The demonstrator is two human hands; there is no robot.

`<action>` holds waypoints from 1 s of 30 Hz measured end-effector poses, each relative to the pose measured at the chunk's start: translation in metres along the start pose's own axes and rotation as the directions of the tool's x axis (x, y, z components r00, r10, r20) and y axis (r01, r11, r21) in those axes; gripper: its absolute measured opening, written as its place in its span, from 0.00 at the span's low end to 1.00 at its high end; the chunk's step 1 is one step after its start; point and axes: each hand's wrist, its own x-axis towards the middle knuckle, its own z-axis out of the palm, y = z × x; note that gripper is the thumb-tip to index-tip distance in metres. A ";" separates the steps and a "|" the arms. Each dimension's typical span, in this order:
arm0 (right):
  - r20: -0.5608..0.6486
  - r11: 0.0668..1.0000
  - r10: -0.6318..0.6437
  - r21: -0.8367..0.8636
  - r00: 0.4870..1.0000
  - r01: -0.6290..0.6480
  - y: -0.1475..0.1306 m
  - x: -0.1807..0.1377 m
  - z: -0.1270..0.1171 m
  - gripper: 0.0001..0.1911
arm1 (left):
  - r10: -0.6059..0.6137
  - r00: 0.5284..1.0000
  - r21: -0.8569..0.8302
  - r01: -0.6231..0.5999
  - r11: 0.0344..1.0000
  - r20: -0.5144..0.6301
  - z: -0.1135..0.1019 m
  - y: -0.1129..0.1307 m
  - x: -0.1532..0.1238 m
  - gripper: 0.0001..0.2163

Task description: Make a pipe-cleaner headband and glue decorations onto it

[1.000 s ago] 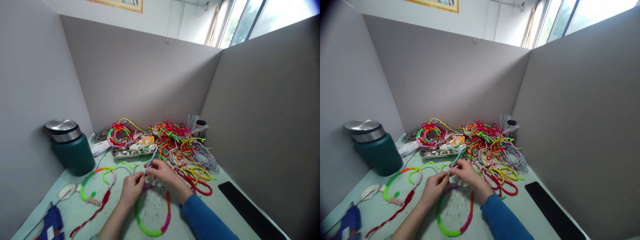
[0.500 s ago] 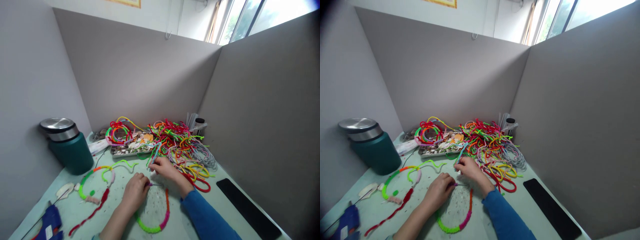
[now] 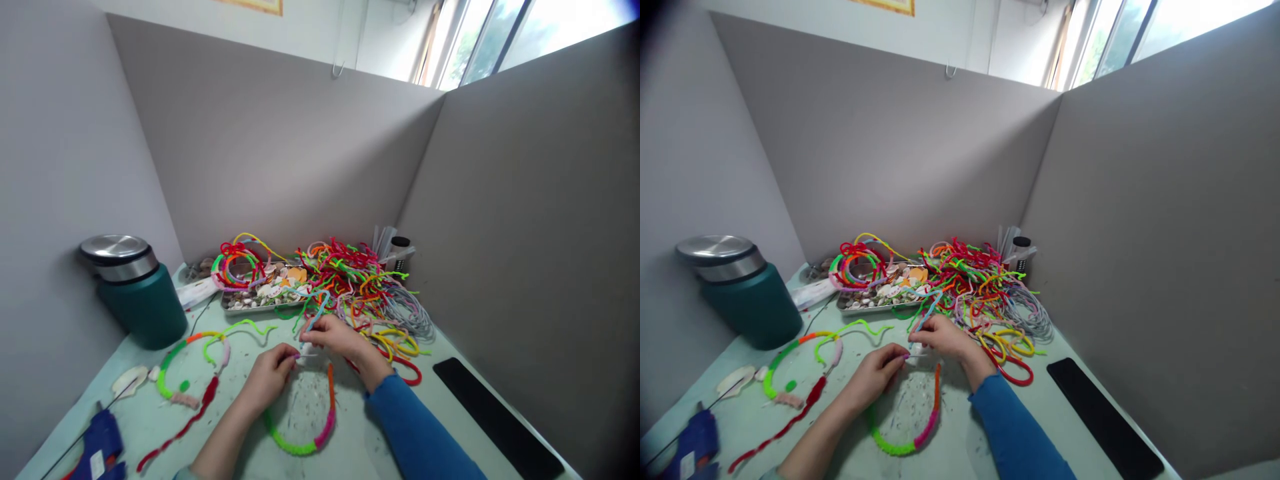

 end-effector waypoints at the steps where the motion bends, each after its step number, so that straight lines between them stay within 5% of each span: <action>1: 0.026 1.000 0.002 0.009 1.000 -0.003 0.001 0.000 0.000 0.12 | 0.027 0.999 -0.007 -0.027 1.000 -0.016 -0.001 0.001 0.000 0.08; 14: 0.172 0.992 -0.010 0.129 0.985 -0.012 0.006 -0.001 0.002 0.18 | 0.040 0.999 -0.221 -0.033 0.975 0.031 -0.003 0.005 0.001 0.08; 30: 0.155 0.990 0.008 0.139 0.988 -0.030 0.004 -0.003 0.002 0.17 | 0.156 0.986 0.052 -0.153 0.987 -0.055 -0.003 0.016 -0.006 0.10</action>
